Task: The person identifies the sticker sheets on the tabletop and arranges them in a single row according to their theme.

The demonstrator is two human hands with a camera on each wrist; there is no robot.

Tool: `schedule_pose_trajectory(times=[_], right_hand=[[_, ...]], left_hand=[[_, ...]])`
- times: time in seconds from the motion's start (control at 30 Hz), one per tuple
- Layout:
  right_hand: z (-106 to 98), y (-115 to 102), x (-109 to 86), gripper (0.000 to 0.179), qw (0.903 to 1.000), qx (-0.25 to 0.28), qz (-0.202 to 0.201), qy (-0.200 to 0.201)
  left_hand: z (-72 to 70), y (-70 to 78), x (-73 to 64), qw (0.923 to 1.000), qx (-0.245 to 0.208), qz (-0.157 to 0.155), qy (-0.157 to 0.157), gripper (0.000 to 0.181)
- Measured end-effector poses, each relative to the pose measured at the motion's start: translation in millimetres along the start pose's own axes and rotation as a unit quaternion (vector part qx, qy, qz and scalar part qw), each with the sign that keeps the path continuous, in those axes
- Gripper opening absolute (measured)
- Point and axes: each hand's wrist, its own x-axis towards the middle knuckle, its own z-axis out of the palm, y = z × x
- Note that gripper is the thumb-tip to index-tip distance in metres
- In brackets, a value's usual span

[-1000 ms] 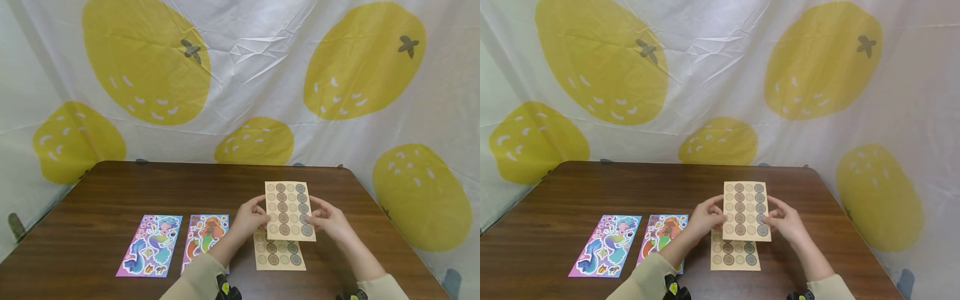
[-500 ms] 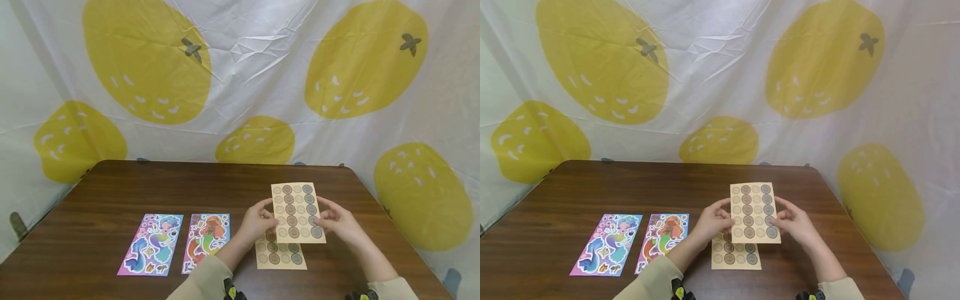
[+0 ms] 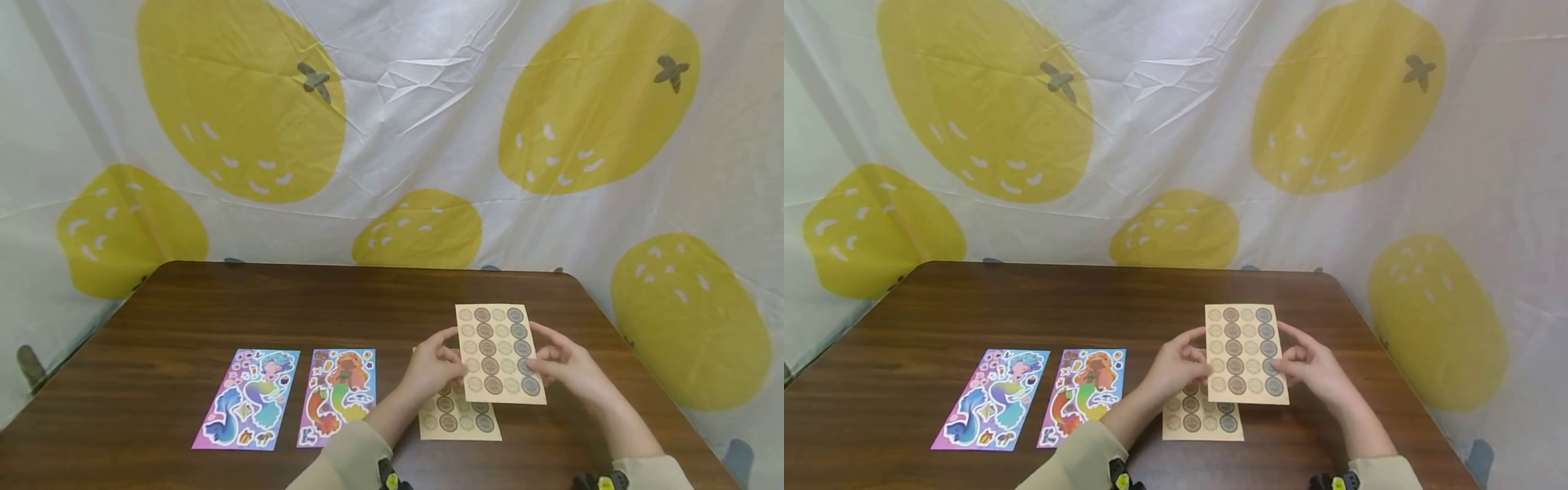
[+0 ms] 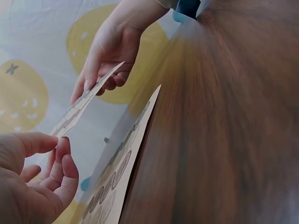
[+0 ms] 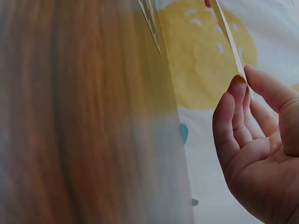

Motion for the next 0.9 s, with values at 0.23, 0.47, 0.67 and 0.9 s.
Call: schedule_pose_trajectory(times=[0.23,0.47,0.67,0.9], right_hand=[[-9,3,-2.9,0.077,0.9999,0.0,-0.001,-0.013],[-17,9,-3.9,0.079,0.9997,0.009,0.0,-0.023],[-23,16,-5.8,0.078,0.9985,0.027,0.005,-0.047],[-28,20,-7.3,0.076,0.9984,0.025,-0.005,-0.052]], left_hand=[[10.0,0.1,1.0,1.0,0.001,-0.003,0.001,0.068],[19.7,-2.7,2.2,0.9999,-0.009,-0.009,0.003,0.069],[26.4,-5.1,1.0,0.9997,-0.017,-0.02,0.004,0.072],[31.5,-6.8,0.2,0.9998,-0.006,-0.016,0.005,0.072]])
